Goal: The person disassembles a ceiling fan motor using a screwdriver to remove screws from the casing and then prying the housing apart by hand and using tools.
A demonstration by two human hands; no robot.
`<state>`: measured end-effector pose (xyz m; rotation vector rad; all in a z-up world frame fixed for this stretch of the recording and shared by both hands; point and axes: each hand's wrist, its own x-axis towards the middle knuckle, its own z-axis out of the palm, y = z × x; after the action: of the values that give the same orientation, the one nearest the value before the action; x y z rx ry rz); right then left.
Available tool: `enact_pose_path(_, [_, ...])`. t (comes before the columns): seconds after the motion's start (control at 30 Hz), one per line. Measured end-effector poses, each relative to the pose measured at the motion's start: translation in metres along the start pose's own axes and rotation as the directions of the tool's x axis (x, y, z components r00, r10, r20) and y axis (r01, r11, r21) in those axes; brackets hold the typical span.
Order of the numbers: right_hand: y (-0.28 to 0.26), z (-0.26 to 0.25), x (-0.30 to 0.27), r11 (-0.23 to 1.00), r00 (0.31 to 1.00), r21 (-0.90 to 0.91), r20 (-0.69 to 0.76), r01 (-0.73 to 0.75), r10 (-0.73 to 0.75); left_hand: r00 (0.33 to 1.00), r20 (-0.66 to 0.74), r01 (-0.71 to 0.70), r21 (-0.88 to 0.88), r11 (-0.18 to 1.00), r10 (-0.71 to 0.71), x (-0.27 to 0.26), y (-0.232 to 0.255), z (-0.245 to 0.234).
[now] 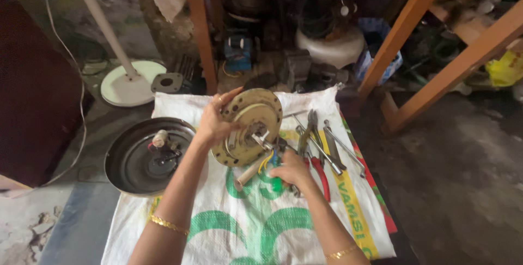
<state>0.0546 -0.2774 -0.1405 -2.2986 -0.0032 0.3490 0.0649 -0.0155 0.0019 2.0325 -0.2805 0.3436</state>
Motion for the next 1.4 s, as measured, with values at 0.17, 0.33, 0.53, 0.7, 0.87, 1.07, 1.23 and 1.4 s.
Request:
enact_pose_path(0.17, [0.011,-0.059,0.003,0.978,0.982,-0.210,-0.186,-0.017,-0.023,0.997,-0.077,0.010,0.129,0.992,0.000,0.010,-0.027,0.006])
enact_pose_path(0.33, [-0.044,-0.102,-0.042,0.938,0.803,-0.268,-0.498,0.218,-0.328,0.997,-0.069,0.041,0.081,0.996,-0.035,0.015,-0.036,0.004])
enact_pose_path(0.53, [-0.139,-0.108,-0.125,0.808,0.690,-0.059,-0.487,0.586,-0.536,0.992,-0.100,0.093,0.180,0.979,-0.076,0.007,-0.028,0.015])
enact_pose_path(0.7, [-0.170,-0.085,-0.143,0.846,0.713,-0.087,-0.497,0.526,-0.494,0.991,-0.112,0.094,0.191,0.977,-0.073,0.003,-0.021,0.017])
enact_pose_path(0.87, [-0.175,-0.082,-0.141,0.815,0.681,-0.045,-0.523,0.578,-0.512,0.987,-0.146,0.097,0.199,0.975,-0.069,0.008,-0.031,0.020])
enact_pose_path(1.07, [-0.173,-0.076,-0.143,0.772,0.633,-0.116,-0.504,0.625,-0.588,0.988,-0.133,0.107,0.213,0.971,-0.079,0.008,-0.034,0.018])
enact_pose_path(1.23, [-0.174,-0.075,-0.144,0.715,0.559,-0.126,-0.537,0.687,-0.632,0.985,-0.139,0.133,0.208,0.969,-0.105,0.006,-0.027,0.016])
enact_pose_path(1.4, [-0.176,-0.075,-0.145,0.706,0.546,-0.168,-0.522,0.687,-0.655,0.984,-0.145,0.130,0.196,0.972,-0.103,0.006,-0.026,0.016])
